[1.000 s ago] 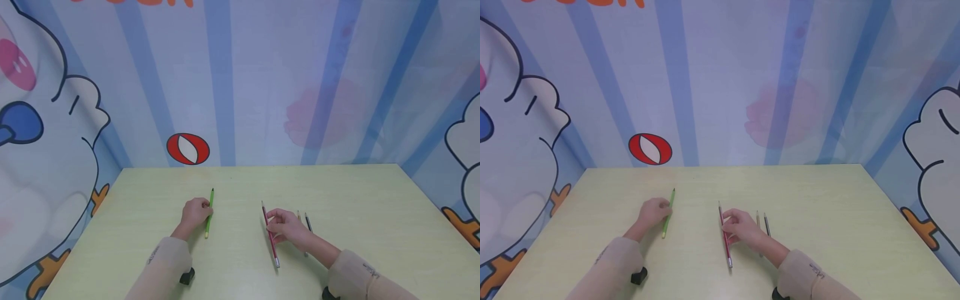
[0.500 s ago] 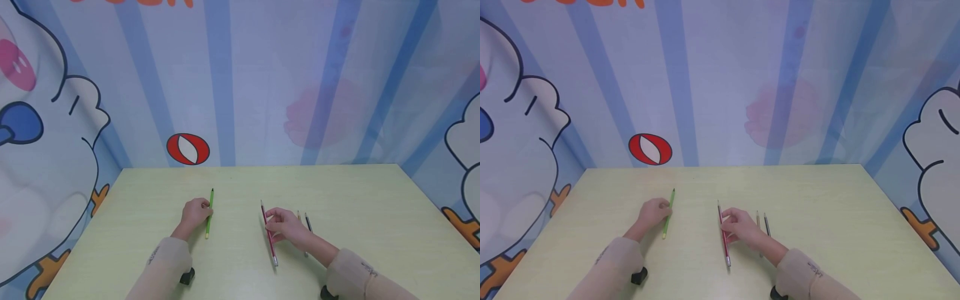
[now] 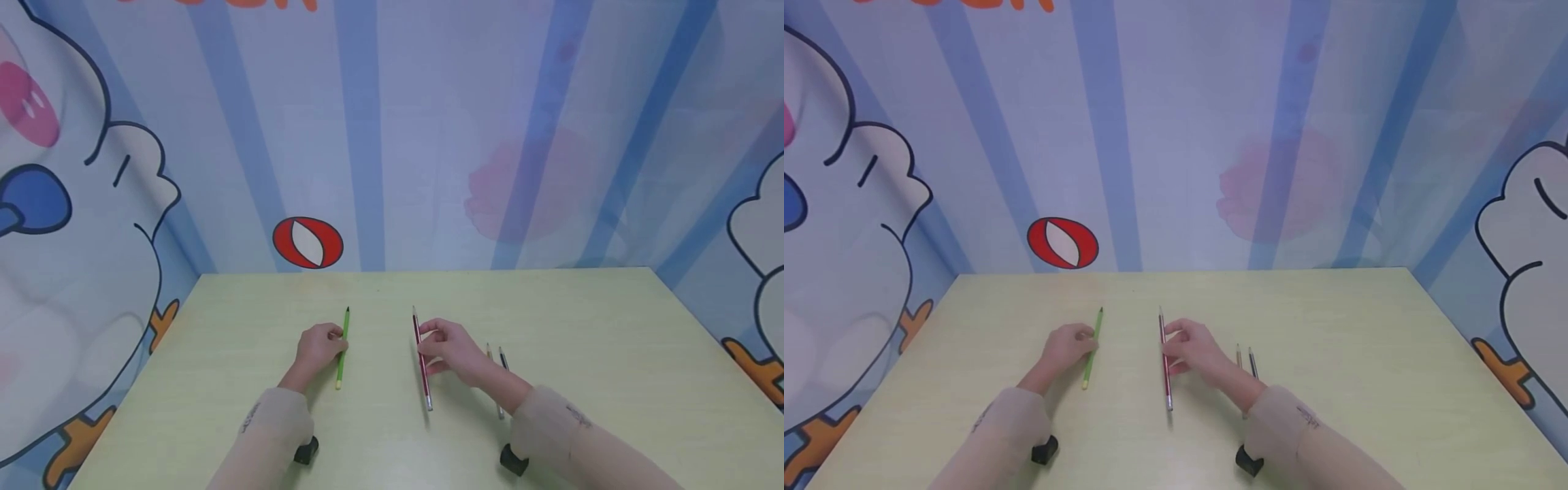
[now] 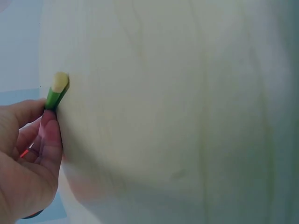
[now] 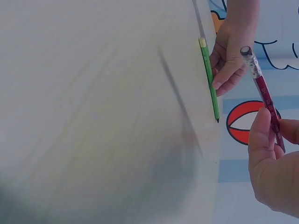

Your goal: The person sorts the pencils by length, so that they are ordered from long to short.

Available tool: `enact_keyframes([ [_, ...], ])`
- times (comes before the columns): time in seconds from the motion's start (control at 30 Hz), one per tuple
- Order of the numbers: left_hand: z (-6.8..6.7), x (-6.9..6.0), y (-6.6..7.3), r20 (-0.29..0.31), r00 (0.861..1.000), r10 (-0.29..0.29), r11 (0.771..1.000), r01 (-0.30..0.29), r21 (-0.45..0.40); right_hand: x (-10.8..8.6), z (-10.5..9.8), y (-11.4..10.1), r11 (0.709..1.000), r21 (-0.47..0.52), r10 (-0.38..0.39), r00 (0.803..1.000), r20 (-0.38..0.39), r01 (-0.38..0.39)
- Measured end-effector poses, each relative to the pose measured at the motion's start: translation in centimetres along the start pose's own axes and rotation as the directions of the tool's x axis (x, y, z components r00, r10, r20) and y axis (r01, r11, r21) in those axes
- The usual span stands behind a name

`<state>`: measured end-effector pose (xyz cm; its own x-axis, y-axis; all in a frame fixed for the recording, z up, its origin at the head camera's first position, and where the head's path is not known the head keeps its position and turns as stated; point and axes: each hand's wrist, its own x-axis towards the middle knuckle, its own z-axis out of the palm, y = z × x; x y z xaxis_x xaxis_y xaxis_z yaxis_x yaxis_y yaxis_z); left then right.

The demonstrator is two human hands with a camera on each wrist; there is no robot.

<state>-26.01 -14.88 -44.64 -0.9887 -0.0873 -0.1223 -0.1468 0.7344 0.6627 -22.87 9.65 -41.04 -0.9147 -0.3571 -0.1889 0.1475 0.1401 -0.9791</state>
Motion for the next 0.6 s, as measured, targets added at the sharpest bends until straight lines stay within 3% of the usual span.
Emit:
enact_keyframes([
  [0.33,-0.1,0.0,0.0,0.021,1.0,0.008,1.0,-0.008,-0.021,3.9,2.7,-1.9,0.995,0.087,0.052,0.993,-0.106,-0.043],
  [0.6,0.0,0.0,-0.2,0.008,1.0,0.017,1.0,-0.017,-0.007,6.8,4.6,-1.5,0.993,0.103,0.066,0.988,-0.139,-0.052],
])
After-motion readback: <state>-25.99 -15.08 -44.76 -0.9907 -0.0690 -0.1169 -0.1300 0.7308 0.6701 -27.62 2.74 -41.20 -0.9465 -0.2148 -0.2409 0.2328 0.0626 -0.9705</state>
